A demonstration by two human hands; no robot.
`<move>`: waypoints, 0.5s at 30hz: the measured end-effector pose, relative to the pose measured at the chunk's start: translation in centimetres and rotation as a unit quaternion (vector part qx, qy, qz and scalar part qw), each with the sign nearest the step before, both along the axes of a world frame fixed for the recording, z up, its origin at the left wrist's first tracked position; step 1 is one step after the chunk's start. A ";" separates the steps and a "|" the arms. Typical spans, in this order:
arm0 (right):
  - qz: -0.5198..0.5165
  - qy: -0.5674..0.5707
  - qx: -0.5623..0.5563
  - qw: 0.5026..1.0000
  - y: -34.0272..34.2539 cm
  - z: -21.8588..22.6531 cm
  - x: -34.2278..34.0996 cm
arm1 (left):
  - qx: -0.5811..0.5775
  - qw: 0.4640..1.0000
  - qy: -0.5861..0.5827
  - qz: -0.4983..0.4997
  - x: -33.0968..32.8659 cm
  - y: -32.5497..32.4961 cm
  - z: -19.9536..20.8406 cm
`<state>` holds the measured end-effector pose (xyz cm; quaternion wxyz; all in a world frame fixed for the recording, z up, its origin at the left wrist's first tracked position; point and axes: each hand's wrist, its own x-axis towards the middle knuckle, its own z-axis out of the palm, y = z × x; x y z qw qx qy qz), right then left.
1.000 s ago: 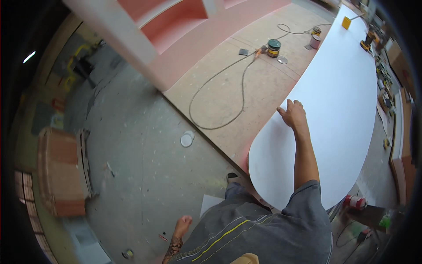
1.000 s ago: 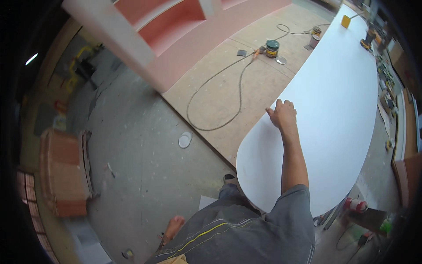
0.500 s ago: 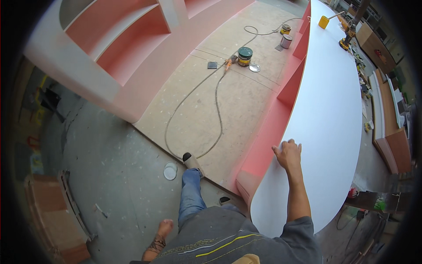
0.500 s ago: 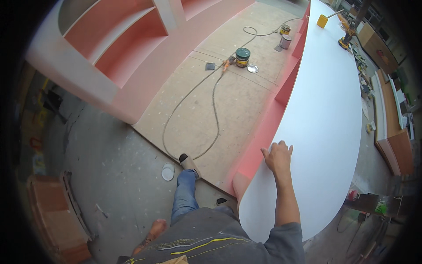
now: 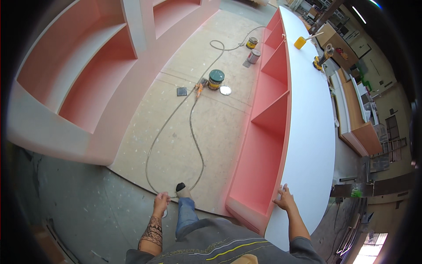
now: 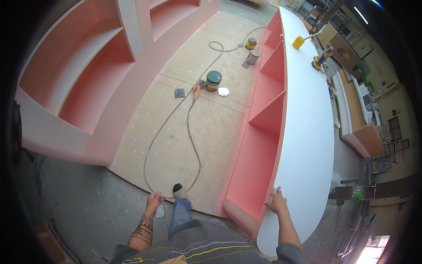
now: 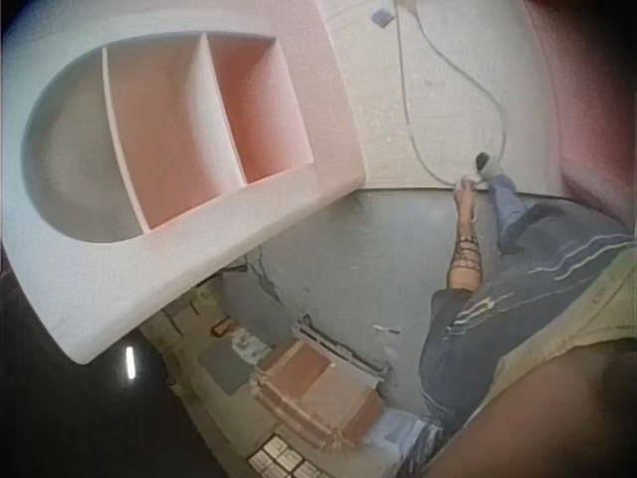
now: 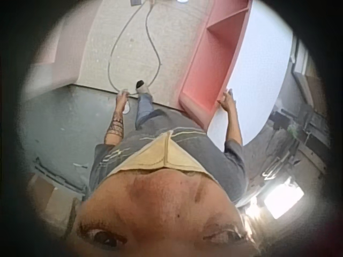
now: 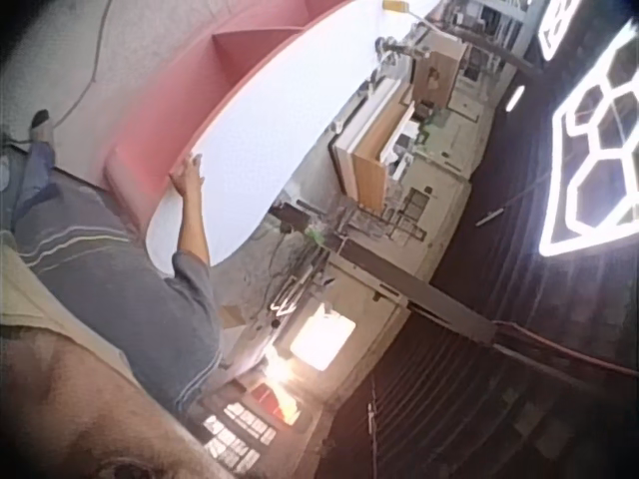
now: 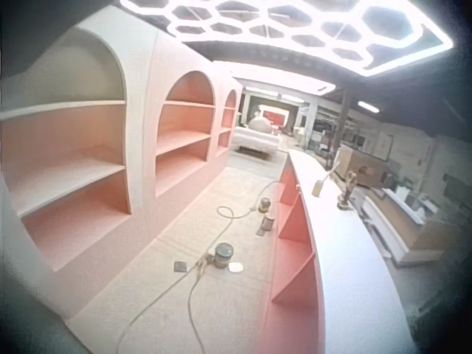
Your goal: Applying adhesive and joining panels of a curved pink and white furniture piece.
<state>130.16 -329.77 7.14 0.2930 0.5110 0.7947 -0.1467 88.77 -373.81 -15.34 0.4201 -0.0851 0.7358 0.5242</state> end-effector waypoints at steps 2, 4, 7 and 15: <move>-0.043 0.009 -0.067 0.997 0.6 -0.1 0.2 | -0.031 0.998 0.005 -0.056 -0.1 -1.1 -0.9; -0.068 0.027 -0.091 0.993 1.7 -0.7 1.2 | -0.073 0.994 -0.011 -0.082 -0.2 -3.0 -1.9; -0.104 0.059 -0.134 0.984 1.9 -0.5 0.9 | -0.180 0.974 -0.045 -0.130 -1.5 -8.0 -4.8; -0.164 0.133 -0.122 0.970 1.0 -1.6 2.4 | -0.216 0.808 0.143 -0.528 -10.4 -0.8 -2.7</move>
